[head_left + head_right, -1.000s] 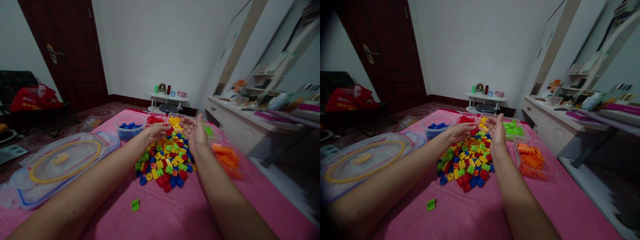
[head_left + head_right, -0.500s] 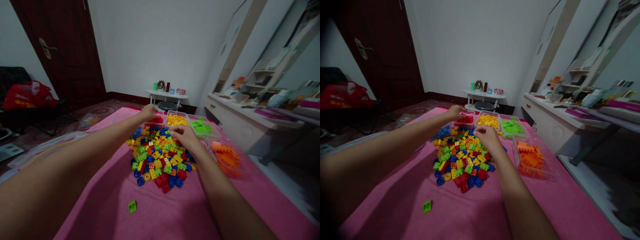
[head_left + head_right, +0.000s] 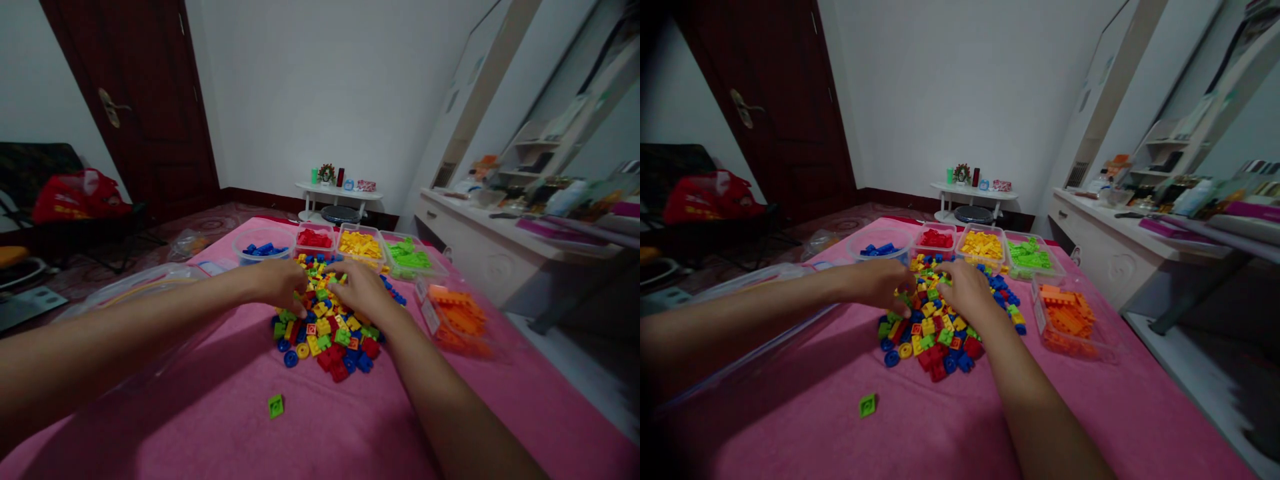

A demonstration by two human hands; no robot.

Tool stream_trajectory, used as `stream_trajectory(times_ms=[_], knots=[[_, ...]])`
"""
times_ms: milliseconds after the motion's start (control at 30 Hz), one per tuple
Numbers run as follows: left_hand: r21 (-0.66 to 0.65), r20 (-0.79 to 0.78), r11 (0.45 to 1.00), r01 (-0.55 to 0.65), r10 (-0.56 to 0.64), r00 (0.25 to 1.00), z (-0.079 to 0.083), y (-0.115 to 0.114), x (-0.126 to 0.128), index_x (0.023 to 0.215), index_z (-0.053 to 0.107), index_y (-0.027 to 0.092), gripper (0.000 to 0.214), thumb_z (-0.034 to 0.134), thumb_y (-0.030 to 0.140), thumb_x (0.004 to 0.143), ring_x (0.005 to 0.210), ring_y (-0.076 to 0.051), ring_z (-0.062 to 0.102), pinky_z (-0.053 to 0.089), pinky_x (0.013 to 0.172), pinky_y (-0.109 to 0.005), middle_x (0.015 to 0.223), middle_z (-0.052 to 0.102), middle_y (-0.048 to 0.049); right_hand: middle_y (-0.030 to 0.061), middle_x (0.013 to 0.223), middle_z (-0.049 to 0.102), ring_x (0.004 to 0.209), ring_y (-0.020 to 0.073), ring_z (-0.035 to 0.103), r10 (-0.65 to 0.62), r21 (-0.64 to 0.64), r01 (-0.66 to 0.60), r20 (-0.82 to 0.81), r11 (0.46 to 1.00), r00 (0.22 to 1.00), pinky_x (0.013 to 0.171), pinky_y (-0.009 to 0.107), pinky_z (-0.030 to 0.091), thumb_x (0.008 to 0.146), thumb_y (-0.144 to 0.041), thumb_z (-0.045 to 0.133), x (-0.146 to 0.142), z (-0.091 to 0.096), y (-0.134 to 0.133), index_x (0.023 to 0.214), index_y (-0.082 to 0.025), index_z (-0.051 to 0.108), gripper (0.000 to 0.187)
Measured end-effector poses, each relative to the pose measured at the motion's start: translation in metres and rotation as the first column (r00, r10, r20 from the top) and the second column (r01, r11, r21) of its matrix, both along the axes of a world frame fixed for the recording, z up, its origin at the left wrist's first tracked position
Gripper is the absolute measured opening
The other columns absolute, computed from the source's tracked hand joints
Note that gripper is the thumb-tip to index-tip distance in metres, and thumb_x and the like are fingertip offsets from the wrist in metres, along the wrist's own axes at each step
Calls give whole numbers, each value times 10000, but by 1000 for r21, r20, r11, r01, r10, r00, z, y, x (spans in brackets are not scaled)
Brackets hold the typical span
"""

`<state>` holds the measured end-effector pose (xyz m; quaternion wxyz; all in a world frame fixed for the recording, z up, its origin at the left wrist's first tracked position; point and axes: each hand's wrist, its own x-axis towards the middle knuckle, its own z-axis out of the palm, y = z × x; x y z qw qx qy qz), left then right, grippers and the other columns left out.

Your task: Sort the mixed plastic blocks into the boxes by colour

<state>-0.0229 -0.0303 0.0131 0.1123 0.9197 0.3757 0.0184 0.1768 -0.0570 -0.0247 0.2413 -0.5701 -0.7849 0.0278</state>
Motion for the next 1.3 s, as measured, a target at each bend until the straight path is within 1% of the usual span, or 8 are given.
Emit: stream_trajectory(times_ms=[300, 433, 500, 633, 767, 833, 1067, 1300], knots=[[55, -46, 998, 11, -9, 999, -25, -11, -4, 882, 726, 239, 311, 712, 174, 578, 775, -224, 616, 411, 618, -265, 832, 695, -58, 75, 1031, 631, 978, 244, 577, 63, -137, -53, 69, 989, 996, 836, 353, 409, 733, -233, 659, -5, -13, -1, 1049, -266, 687, 319], [-111, 242, 994, -4, 31, 970, -21, -3, 6, 852, 696, 208, 230, 708, 286, 636, 578, -146, 555, 389, 533, -236, 651, 636, -12, 41, 912, 678, 874, 208, 595, 55, -53, -66, -195, 996, 979, 801, 334, 430, 688, -237, 671, 10, -8, 10, 895, -224, 711, 211], [-299, 463, 954, -17, 160, 872, -16, 2, 15, 810, 663, 184, 214, 701, 340, 668, 538, -119, 538, 391, 500, -220, 635, 613, -4, 18, 803, 672, 779, 181, 593, 35, 15, -32, -418, 999, 908, 724, 307, 450, 667, -251, 667, 15, -3, 14, 808, -202, 696, 152], [-611, 723, 788, 80, 513, 462, -8, 11, 40, 790, 604, 166, 300, 736, 400, 658, 618, -114, 594, 454, 536, -212, 699, 604, -3, -26, 653, 616, 536, 118, 540, -70, -74, 10, -891, 997, 449, 461, 212, 394, 633, -311, 666, 15, 7, 13, 754, -185, 601, 186], [-762, 643, 595, 255, 742, 192, -9, 18, 64, 778, 570, 160, 334, 769, 384, 631, 619, -102, 608, 443, 528, -190, 669, 585, 13, -17, 630, 612, 479, 102, 529, -228, -213, -195, -972, 957, -54, 398, 185, 375, 671, -284, 574, 12, 13, 8, 775, -183, 548, 147], [-741, 668, 621, 256, 721, 184, -14, 20, 74, 797, 590, 153, 346, 779, 380, 618, 626, -102, 609, 430, 526, -185, 698, 615, -3, 0, 635, 616, 475, 100, 528, -294, -242, -286, -944, 927, -153, 380, 177, 364, 717, -299, 544, 11, 13, 7, 799, -176, 555, 148], [-400, 894, 916, 18, 386, 227, -42, 26, 90, 911, 667, 127, 426, 813, 270, 537, 719, -133, 599, 470, 683, -249, 823, 677, -42, -33, 552, 560, 419, 85, 500, -396, -284, -402, -889, 871, -230, 332, 143, 325, 823, -525, 520, 4, 6, 9, 835, -202, 543, 324], [-302, 926, 952, 51, 281, 251, -36, 17, 85, 985, 692, 153, 357, 640, 426, 760, 850, -168, 630, 480, 790, -263, 925, 697, -65, 0, 614, 617, 452, 85, 538, -429, -273, -411, -831, 869, -354, 319, 124, 336, 865, -424, 514, 3, 2, 9, 863, -181, 577, 251]])
